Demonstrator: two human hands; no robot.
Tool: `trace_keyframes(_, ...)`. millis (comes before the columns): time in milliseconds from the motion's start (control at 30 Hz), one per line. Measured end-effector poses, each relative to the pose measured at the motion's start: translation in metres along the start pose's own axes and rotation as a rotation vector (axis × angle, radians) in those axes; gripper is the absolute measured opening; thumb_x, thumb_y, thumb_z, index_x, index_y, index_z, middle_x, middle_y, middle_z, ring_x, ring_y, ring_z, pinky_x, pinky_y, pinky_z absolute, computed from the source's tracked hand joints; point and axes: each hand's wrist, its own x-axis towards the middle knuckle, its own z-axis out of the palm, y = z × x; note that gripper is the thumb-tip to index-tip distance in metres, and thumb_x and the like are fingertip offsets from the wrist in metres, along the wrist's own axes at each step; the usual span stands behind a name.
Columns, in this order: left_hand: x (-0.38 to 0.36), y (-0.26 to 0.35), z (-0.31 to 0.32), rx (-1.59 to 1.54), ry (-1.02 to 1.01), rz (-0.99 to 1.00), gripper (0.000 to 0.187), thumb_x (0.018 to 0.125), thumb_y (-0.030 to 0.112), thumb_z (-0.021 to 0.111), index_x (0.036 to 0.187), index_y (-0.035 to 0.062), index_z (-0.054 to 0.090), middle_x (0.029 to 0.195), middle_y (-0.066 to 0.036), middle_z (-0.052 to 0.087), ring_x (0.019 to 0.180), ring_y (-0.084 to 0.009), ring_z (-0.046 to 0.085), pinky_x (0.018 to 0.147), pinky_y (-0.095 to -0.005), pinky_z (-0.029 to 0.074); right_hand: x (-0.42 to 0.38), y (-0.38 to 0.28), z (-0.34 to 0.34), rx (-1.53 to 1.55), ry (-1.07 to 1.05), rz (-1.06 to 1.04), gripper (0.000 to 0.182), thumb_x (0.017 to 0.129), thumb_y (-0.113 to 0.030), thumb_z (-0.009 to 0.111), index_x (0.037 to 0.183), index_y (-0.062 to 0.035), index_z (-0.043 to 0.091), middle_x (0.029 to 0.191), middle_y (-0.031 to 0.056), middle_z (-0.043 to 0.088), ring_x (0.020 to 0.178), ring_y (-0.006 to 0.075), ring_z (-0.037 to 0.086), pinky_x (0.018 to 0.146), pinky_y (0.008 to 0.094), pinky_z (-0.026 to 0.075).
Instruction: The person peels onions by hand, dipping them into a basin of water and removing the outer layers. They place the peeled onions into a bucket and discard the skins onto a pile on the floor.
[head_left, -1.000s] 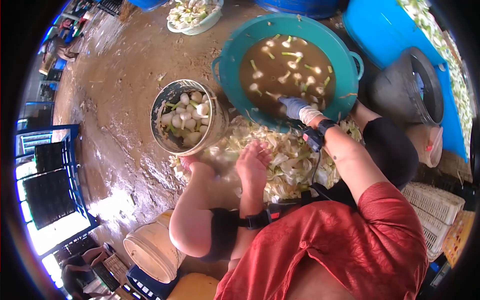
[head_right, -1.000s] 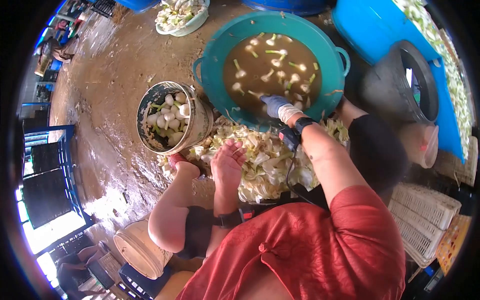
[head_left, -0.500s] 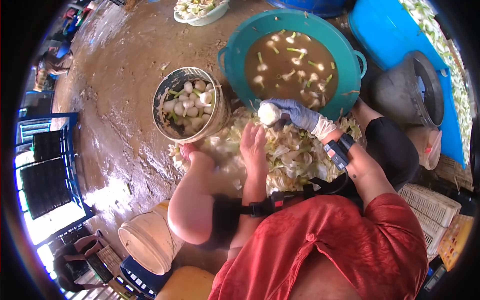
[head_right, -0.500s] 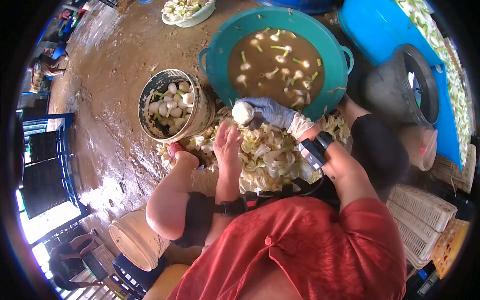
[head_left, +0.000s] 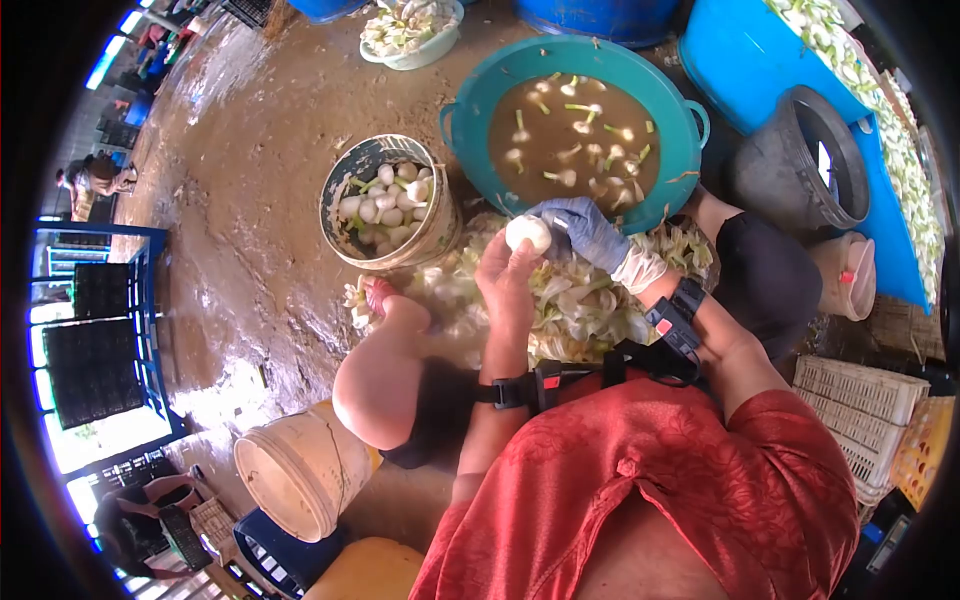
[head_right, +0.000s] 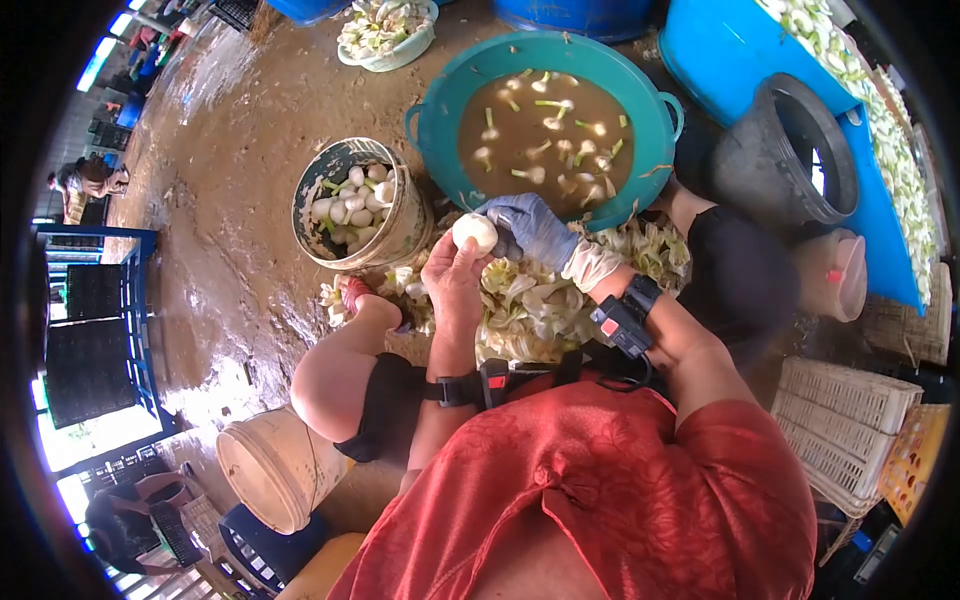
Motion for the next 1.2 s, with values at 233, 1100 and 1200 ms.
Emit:
trace_keyframes(233, -0.006, 0.003, 0.006, 0.166, 0.083, 0.133, 0.033, 0.081, 0.008, 0.064, 0.109, -0.0056, 0.053, 0.094, -0.008, 0.061, 0.077, -0.0132, 0.059, 0.065, -0.0245, 0.050, -0.016, -0.021, 0.012, -0.399, 0.189, -0.198, 0.019, 0.080, -0.006, 0.060, 0.099, -0.0020, 0.062, 0.082, 0.0110, 0.065, 0.073, 0.0189, 0.060, 0.069, 0.0286, 0.049)
trace_keyframes(1100, -0.007, 0.001, 0.005, -0.243, -0.138, -0.203, 0.032, 0.088, 0.019, 0.057, 0.108, -0.0047, 0.053, 0.093, -0.010, 0.060, 0.076, -0.0182, 0.058, 0.064, -0.0299, 0.049, -0.019, -0.024, -0.023, -0.455, -0.129, -0.185, 0.028, 0.073, -0.013, 0.067, 0.098, -0.0032, 0.063, 0.080, 0.0195, 0.062, 0.068, 0.0290, 0.061, 0.065, 0.0325, 0.048)
trace_keyframes(1200, -0.010, -0.005, 0.000, -0.007, -0.138, -0.158, 0.035, 0.086, 0.024, 0.061, 0.106, -0.0039, 0.055, 0.090, -0.008, 0.059, 0.074, -0.0154, 0.057, 0.061, -0.0264, 0.046, -0.022, -0.024, -0.024, -0.388, -0.217, -0.028, 0.023, 0.073, -0.013, 0.066, 0.093, -0.0027, 0.064, 0.077, 0.0189, 0.062, 0.067, 0.0301, 0.061, 0.064, 0.0341, 0.047)
